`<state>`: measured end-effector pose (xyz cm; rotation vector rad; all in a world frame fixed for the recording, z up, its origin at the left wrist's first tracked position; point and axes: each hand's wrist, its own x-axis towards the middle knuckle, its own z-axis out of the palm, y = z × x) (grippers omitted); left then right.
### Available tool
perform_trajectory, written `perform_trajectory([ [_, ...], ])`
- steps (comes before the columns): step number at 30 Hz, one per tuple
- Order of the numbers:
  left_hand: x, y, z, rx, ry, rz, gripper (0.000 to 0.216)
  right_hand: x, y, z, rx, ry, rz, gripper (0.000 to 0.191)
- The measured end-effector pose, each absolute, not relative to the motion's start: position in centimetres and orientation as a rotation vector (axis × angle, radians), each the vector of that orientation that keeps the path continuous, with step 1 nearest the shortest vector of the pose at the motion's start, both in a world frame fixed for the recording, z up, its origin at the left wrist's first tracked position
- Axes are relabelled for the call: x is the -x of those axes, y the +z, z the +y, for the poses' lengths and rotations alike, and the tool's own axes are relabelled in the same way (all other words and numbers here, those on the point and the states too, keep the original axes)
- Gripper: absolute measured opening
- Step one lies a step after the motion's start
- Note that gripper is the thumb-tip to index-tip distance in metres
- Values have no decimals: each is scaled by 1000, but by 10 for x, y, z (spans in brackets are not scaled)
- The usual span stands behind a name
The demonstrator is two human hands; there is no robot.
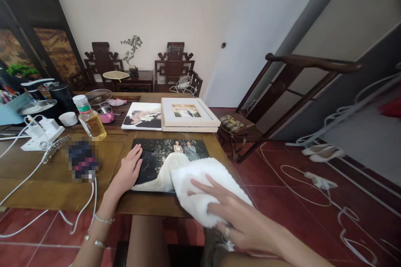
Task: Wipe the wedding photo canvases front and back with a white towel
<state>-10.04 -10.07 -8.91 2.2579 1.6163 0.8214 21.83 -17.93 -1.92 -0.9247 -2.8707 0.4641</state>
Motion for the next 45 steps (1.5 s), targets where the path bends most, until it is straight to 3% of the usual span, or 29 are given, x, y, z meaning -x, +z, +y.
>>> perform_trajectory([
  [13, 103, -90, -101, -2253, 873, 1579, 42, -177, -26, -36, 1240, 297, -2634, 21],
  [19, 102, -94, -100, -2246, 891, 1603, 42, -170, -33, -113, 1082, 370, -2728, 24],
  [24, 100, -94, -101, -2239, 879, 1616, 41, -178, -23, -175, 668, 561, -2898, 24],
  [36, 104, -94, -101, -2233, 886, 1578, 42, -141, -28, -42, 1129, 267, -2657, 24],
  [45, 101, -96, -99, -2230, 917, 1586, 41, -139, -22, -153, 736, 529, -2888, 32],
])
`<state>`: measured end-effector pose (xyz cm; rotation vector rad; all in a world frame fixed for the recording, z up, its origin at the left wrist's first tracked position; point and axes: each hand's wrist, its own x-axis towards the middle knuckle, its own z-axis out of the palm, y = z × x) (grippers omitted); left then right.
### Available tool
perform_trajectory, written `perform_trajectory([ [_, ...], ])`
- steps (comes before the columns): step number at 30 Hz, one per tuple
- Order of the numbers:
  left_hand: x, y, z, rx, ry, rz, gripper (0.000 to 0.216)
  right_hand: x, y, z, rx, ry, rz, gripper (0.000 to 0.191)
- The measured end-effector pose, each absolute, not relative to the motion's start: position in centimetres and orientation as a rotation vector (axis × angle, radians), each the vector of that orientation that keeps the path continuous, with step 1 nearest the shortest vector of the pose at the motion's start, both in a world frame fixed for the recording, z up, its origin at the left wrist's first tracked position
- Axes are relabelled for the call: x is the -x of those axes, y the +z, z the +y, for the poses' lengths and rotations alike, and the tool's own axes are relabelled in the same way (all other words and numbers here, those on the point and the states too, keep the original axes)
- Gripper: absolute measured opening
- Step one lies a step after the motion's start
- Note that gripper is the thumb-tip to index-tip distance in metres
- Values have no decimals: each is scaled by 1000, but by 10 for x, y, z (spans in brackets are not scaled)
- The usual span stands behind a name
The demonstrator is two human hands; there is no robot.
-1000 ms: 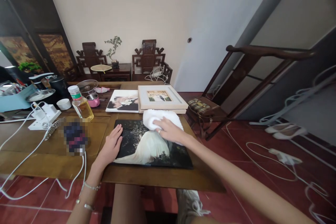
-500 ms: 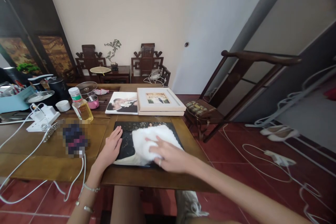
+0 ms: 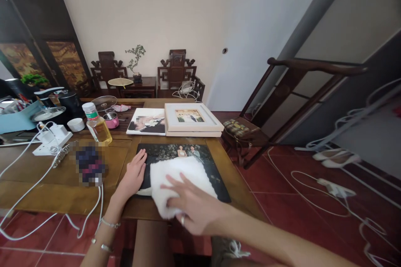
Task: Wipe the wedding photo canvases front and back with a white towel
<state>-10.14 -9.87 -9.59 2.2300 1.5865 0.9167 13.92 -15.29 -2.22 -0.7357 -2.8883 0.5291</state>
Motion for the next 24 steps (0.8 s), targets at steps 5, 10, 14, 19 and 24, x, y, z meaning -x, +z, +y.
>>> perform_trajectory([
  [5, 101, -94, -100, -2230, 875, 1591, 42, -141, -17, -142, 704, 518, -2886, 30],
  [10, 102, -92, -102, -2229, 862, 1590, 42, -129, -23, -58, 979, 263, -2749, 30],
  [14, 102, -91, -103, -2219, 868, 1597, 41, -114, -28, -32, 1033, 244, -2721, 31],
  [19, 102, -93, -102, -2213, 877, 1606, 42, -115, -27, -97, 835, 354, -2789, 31],
  [24, 100, -92, -101, -2219, 875, 1598, 42, -130, -15, -153, 635, 603, -2879, 26],
])
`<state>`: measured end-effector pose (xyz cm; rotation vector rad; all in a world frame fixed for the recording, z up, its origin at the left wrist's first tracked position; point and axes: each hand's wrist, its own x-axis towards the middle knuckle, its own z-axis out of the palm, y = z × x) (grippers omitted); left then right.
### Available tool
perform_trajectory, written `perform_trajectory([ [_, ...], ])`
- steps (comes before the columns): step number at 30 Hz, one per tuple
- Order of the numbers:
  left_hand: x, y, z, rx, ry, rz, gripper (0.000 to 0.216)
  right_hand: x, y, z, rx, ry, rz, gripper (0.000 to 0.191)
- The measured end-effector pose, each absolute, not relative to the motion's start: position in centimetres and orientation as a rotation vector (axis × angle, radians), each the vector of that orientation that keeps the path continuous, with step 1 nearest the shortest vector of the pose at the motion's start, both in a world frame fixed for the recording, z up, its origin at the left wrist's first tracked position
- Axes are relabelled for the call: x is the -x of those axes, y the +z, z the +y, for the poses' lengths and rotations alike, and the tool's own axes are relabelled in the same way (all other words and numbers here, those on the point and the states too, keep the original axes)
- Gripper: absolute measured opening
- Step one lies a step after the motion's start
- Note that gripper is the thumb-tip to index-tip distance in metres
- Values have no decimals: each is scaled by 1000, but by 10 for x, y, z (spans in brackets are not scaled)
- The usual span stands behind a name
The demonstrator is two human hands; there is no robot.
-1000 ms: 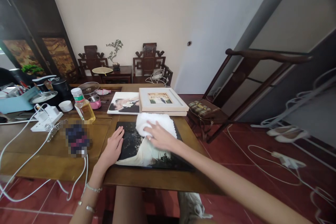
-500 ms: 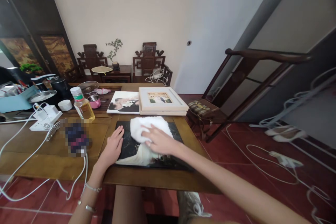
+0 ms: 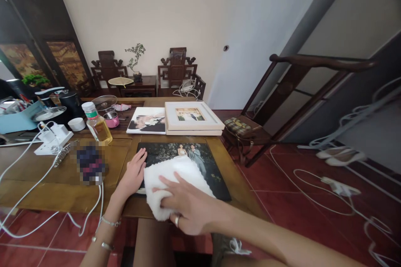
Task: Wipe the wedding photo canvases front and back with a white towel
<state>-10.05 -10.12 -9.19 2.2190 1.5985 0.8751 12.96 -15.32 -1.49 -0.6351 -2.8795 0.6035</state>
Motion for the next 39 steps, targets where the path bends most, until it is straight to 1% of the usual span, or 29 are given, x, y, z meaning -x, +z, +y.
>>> perform_trajectory([
  [2, 101, -93, -101, -2221, 895, 1595, 42, -136, -13, -145, 685, 603, -2862, 25],
  [5, 101, -94, -101, -2230, 910, 1587, 41, -140, -18, -108, 899, 458, -2779, 25],
  [9, 101, -91, -101, -2211, 902, 1585, 41, -125, -29, -62, 1337, 242, -2571, 31],
  [11, 99, -86, -103, -2178, 946, 1577, 41, -109, -33, -56, 1408, 214, -2520, 33],
  [13, 97, -79, -105, -2113, 1049, 1561, 42, -93, -34, -64, 1301, 223, -2583, 32],
  [17, 95, -67, -112, -1909, 1285, 1560, 44, -81, -27, -103, 767, 313, -2825, 28],
  [19, 95, -66, -113, -1871, 1339, 1568, 45, -90, -20, -124, 552, 418, -2893, 26],
  [21, 94, -67, -114, -1908, 1329, 1556, 44, -105, -11, -138, 450, 541, -2917, 24],
  [24, 93, -71, -112, -2024, 1204, 1539, 43, -131, -4, -140, 570, 610, -2898, 20],
  [28, 91, -75, -110, -2143, 1039, 1538, 43, -149, -8, -104, 1009, 492, -2770, 17],
  [30, 92, -76, -109, -2174, 1009, 1540, 42, -143, -11, -78, 1134, 482, -2668, 19],
  [32, 92, -77, -108, -2196, 1002, 1537, 40, -127, -12, -54, 1142, 502, -2613, 21],
  [36, 94, -79, -107, -2211, 1026, 1545, 37, -78, -9, -30, 1009, 541, -2593, 28],
  [39, 95, -80, -106, -2202, 1015, 1571, 36, -53, -10, -27, 904, 583, -2594, 26],
])
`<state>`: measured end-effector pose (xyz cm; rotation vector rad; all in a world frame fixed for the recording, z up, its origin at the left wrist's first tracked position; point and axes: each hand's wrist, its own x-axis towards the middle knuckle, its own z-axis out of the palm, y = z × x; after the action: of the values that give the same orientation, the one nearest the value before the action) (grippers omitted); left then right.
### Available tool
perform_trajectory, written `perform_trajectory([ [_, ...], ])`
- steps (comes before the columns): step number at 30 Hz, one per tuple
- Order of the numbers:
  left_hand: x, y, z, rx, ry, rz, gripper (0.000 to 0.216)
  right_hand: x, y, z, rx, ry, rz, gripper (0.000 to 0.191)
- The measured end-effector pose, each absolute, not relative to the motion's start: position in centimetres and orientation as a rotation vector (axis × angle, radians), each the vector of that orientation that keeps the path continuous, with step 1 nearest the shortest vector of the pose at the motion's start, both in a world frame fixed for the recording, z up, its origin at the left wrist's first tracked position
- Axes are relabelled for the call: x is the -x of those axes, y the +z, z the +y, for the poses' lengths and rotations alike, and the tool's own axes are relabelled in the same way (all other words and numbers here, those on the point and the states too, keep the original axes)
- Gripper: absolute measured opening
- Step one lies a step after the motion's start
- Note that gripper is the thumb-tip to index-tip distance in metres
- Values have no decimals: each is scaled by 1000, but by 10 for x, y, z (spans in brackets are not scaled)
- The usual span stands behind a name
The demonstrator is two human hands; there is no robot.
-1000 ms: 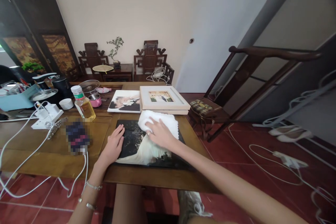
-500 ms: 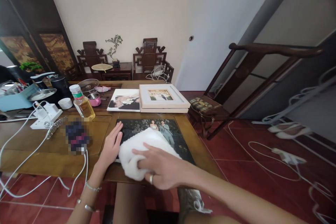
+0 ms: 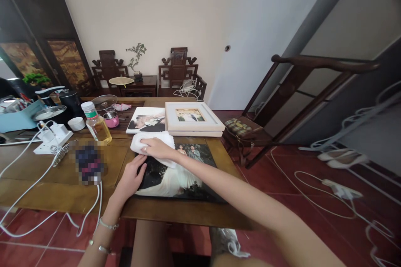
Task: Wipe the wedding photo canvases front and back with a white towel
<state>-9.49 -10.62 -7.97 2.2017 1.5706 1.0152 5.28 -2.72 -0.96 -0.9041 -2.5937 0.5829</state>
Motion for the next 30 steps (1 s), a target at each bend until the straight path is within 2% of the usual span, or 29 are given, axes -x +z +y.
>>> perform_trajectory([
  [2, 95, -79, -106, -2201, 1004, 1576, 37, -51, -12, -27, 890, 612, -2589, 27],
  [5, 95, -79, -107, -2206, 997, 1567, 38, -75, -20, -27, 959, 645, -2553, 17],
  [12, 94, -81, -106, -2216, 1012, 1562, 38, -192, -32, -29, 1272, 610, -2373, 16],
  [18, 95, -83, -105, -2204, 1033, 1570, 37, -225, -37, -81, 1343, 654, -2392, 14],
  [21, 95, -82, -104, -2207, 1025, 1575, 37, -225, -31, -129, 1301, 771, -2482, 14],
  [26, 94, -81, -104, -2220, 1001, 1578, 36, -237, -11, -166, 1291, 1211, -2522, 26],
  [30, 96, -80, -104, -2241, 987, 1561, 34, -242, -16, -125, 1374, 1151, -2337, 20],
])
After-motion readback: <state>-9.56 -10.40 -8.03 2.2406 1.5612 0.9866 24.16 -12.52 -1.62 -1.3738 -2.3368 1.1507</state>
